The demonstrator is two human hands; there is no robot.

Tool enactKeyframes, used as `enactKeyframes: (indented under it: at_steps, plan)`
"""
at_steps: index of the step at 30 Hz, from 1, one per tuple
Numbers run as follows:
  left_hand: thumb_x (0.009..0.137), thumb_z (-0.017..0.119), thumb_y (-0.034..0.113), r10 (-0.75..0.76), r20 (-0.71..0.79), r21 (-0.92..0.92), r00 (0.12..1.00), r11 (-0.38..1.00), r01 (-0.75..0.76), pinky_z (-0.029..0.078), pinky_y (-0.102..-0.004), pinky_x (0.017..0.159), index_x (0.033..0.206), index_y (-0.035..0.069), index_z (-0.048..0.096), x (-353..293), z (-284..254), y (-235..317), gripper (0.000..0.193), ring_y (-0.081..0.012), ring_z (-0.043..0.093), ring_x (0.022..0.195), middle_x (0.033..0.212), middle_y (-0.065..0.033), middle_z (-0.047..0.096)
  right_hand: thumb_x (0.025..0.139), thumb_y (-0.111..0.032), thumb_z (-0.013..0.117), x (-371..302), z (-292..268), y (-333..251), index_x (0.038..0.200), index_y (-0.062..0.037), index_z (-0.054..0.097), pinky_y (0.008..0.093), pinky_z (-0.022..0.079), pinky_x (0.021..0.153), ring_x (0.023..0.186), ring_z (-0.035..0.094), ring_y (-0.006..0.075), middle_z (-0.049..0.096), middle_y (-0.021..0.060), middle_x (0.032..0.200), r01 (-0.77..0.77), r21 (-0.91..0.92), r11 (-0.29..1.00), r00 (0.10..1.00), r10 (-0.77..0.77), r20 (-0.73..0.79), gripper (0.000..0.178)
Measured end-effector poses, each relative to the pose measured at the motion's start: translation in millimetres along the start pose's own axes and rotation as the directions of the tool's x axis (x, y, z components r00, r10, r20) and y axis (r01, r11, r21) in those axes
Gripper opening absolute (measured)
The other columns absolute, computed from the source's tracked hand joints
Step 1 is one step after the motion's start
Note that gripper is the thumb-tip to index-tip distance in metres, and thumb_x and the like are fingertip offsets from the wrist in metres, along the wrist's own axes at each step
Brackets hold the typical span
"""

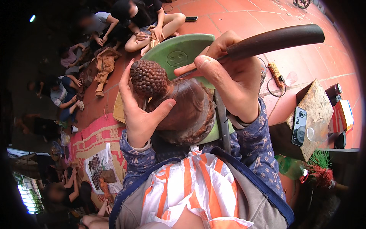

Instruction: The person carves a small, round wooden object using a chisel and mallet. They hold the object in their left hand and strike the chisel with the mallet in their right hand to shape the surface.

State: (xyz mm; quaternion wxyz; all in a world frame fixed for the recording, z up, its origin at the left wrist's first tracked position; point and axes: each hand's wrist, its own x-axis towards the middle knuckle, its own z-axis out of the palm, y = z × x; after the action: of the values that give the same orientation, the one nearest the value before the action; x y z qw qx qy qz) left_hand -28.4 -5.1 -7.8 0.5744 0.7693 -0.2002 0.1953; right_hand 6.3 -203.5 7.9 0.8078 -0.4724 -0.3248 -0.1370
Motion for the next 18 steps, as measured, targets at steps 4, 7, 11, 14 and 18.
enactKeyframes:
  at_steps: [4,7,11,14,18]
  plan:
    - [0.073,0.082,0.015,0.114,0.007,0.161,0.993,0.980,-0.114,0.041,-0.0349,0.102,0.138,0.000,0.035,19,-7,6,0.081,-0.0236,0.050,0.119,0.128,-0.0146,0.045,0.091,-0.004,0.055,-14,-10,-2,0.080,-0.0008,0.045,0.0241,0.053,0.056,0.066,0.064,0.0164,0.063,0.0188,0.083,-0.030,-0.151,0.988,0.989,0.007,-0.151,0.015]
    - [0.077,0.079,0.019,0.186,-0.067,0.192,0.980,0.966,-0.170,0.042,-0.0344,0.100,0.126,-0.001,0.049,38,-9,9,0.061,-0.0212,0.053,0.114,0.121,-0.0120,0.052,0.090,-0.003,0.053,-26,-13,-4,0.079,-0.0035,0.041,0.0218,0.045,0.047,0.050,0.051,0.0104,0.063,0.0207,0.077,-0.083,0.006,0.997,0.987,0.083,-0.137,0.016]
    - [0.090,0.065,0.012,0.145,-0.311,0.044,0.939,0.989,-0.139,0.048,-0.0371,0.097,0.122,-0.005,0.051,51,-16,18,0.040,-0.0238,0.058,0.109,0.113,-0.0178,0.060,0.097,-0.019,0.051,-30,-11,-1,0.097,-0.0002,0.037,0.0266,0.055,0.057,0.062,0.064,0.0198,0.063,0.0247,0.083,-0.127,0.053,0.990,0.972,0.135,-0.192,0.023]
    - [0.092,0.064,0.016,0.300,-0.362,0.114,0.882,0.954,-0.278,0.049,-0.0345,0.093,0.114,-0.006,0.055,47,-24,14,0.032,-0.0227,0.060,0.104,0.112,-0.0162,0.059,0.094,-0.051,0.050,-33,-10,3,0.106,-0.0052,0.033,0.0346,0.059,0.062,0.072,0.069,0.0346,0.060,0.0368,0.093,-0.073,0.196,0.978,0.978,0.108,-0.177,0.051]
    - [0.087,0.069,0.027,0.625,-0.024,0.488,0.780,0.688,-0.537,0.053,-0.0352,0.085,0.105,0.001,0.063,14,-15,30,0.032,-0.0262,0.061,0.094,0.103,-0.0148,0.061,0.089,-0.056,0.055,-52,-17,8,0.098,-0.0065,0.039,0.0323,0.056,0.054,0.063,0.066,0.0327,0.061,0.0335,0.087,0.051,0.157,0.986,0.995,-0.037,-0.088,0.053]
